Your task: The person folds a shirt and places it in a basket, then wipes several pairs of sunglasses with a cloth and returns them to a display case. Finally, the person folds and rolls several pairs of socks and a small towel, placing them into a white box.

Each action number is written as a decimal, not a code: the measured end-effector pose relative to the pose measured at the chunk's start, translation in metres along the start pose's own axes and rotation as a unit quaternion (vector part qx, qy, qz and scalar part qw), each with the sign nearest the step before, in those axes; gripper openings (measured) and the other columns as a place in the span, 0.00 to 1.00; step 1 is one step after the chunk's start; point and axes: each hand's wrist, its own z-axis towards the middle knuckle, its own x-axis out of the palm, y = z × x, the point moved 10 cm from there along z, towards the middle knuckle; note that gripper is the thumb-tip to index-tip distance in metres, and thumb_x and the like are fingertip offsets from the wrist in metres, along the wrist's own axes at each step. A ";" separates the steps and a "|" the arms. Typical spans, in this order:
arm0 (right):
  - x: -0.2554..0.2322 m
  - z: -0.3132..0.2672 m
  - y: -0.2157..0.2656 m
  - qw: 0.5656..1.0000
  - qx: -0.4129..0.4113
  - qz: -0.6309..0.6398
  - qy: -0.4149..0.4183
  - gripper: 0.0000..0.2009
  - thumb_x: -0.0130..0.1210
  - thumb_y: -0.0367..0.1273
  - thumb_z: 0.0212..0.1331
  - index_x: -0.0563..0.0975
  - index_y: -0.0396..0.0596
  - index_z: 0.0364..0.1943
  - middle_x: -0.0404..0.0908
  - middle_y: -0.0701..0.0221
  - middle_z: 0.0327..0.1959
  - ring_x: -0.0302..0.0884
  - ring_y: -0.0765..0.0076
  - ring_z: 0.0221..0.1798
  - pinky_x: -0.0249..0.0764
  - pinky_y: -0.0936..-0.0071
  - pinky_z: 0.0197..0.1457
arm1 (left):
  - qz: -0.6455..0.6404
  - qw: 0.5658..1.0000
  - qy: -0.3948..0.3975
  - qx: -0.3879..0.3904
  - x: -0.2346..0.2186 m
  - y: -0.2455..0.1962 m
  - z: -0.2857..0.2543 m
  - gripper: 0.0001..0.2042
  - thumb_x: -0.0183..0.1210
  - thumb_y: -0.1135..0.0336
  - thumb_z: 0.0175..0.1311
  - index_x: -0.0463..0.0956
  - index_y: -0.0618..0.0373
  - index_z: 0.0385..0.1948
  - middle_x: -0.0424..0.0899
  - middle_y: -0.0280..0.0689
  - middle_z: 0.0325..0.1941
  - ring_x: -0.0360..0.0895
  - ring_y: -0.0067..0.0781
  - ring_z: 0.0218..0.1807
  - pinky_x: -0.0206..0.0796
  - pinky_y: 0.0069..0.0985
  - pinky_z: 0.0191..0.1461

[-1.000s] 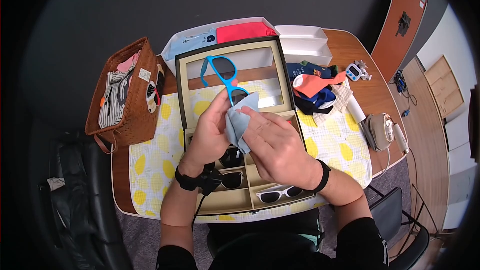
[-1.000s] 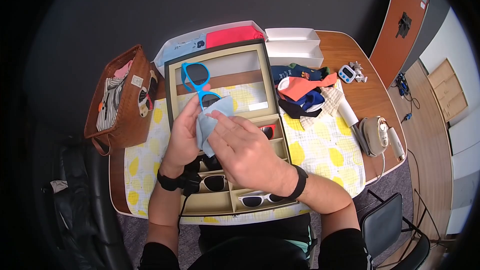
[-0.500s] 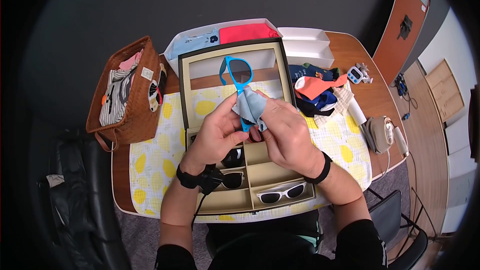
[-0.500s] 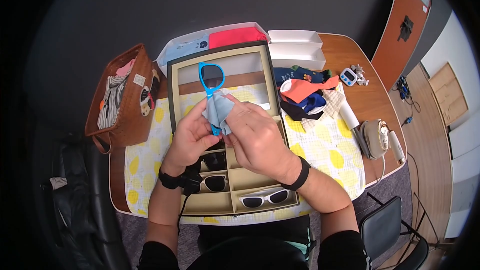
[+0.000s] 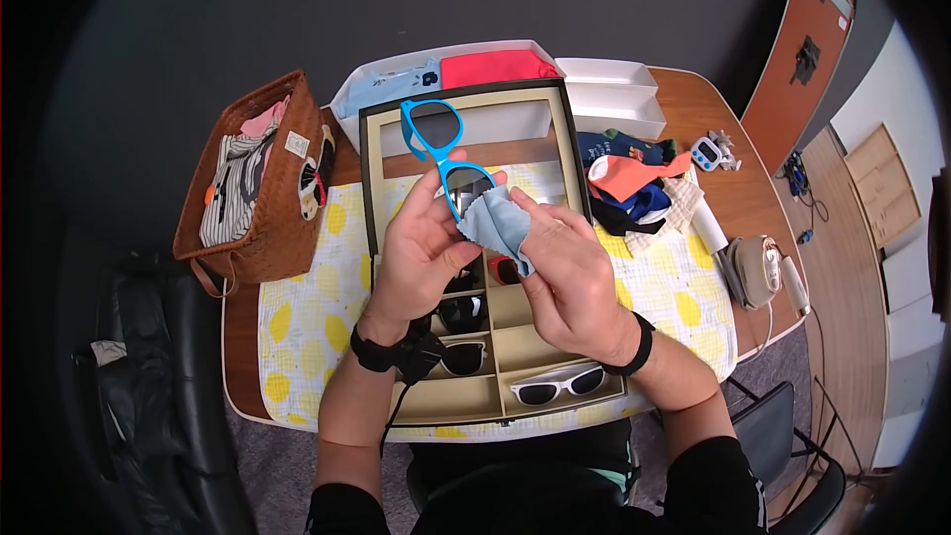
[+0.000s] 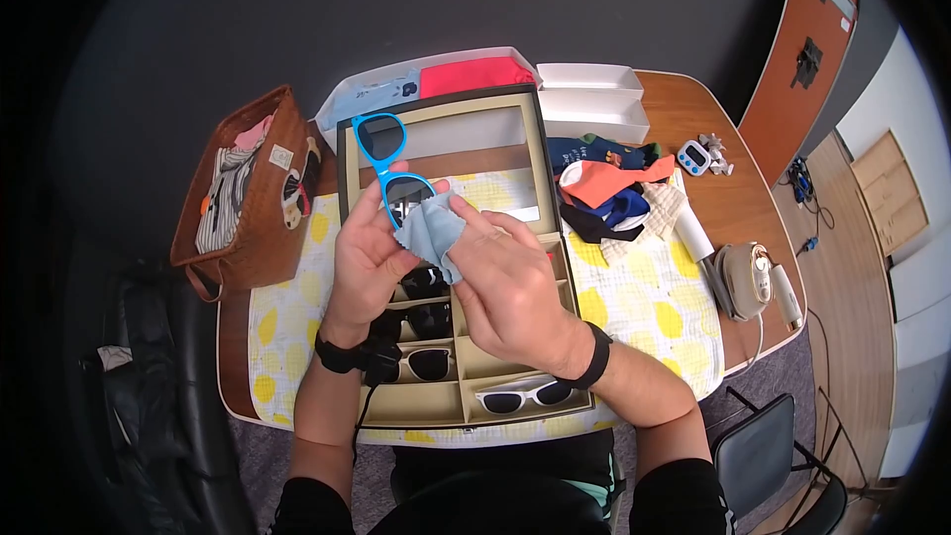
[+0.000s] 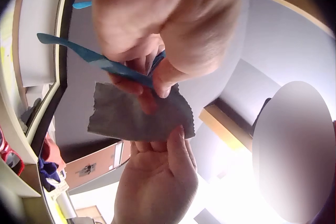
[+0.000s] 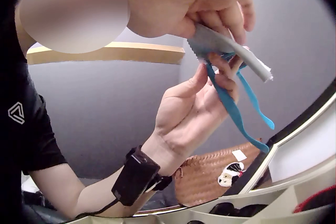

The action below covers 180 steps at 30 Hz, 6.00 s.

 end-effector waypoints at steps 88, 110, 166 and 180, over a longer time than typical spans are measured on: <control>0.006 -0.004 0.004 1.000 -0.001 -0.015 -0.003 0.21 0.61 0.17 0.41 0.77 0.28 0.45 0.79 0.40 0.51 0.76 0.32 0.63 0.73 0.46 0.67 | 0.011 0.998 -0.014 -0.064 0.010 0.008 -0.006 0.39 0.58 0.89 0.62 0.51 0.61 0.76 0.75 0.50 0.68 0.75 0.35 0.66 0.68 0.31 0.69; 0.012 -0.007 0.017 0.999 -0.017 0.006 0.032 0.22 0.60 0.17 0.43 0.77 0.27 0.48 0.81 0.43 0.48 0.79 0.36 0.60 0.72 0.48 0.67 | 0.023 0.996 -0.060 -0.057 -0.002 0.008 -0.002 0.39 0.57 0.88 0.63 0.48 0.62 0.76 0.72 0.53 0.70 0.74 0.37 0.68 0.70 0.32 0.68; 0.003 -0.005 -0.001 0.993 -0.002 -0.117 0.018 0.23 0.62 0.21 0.46 0.76 0.30 0.51 0.82 0.44 0.52 0.80 0.42 0.60 0.73 0.50 0.65 | 0.040 0.994 0.019 -0.101 0.015 0.024 -0.011 0.39 0.57 0.91 0.61 0.51 0.64 0.75 0.73 0.42 0.66 0.74 0.32 0.65 0.76 0.31 0.61; 0.004 -0.007 0.009 0.998 -0.005 -0.060 0.022 0.19 0.61 0.20 0.45 0.78 0.32 0.46 0.84 0.51 0.41 0.82 0.41 0.58 0.73 0.50 0.62 | 0.037 0.998 -0.034 -0.043 0.002 0.008 -0.002 0.40 0.54 0.91 0.63 0.47 0.63 0.77 0.73 0.50 0.69 0.73 0.38 0.69 0.70 0.32 0.69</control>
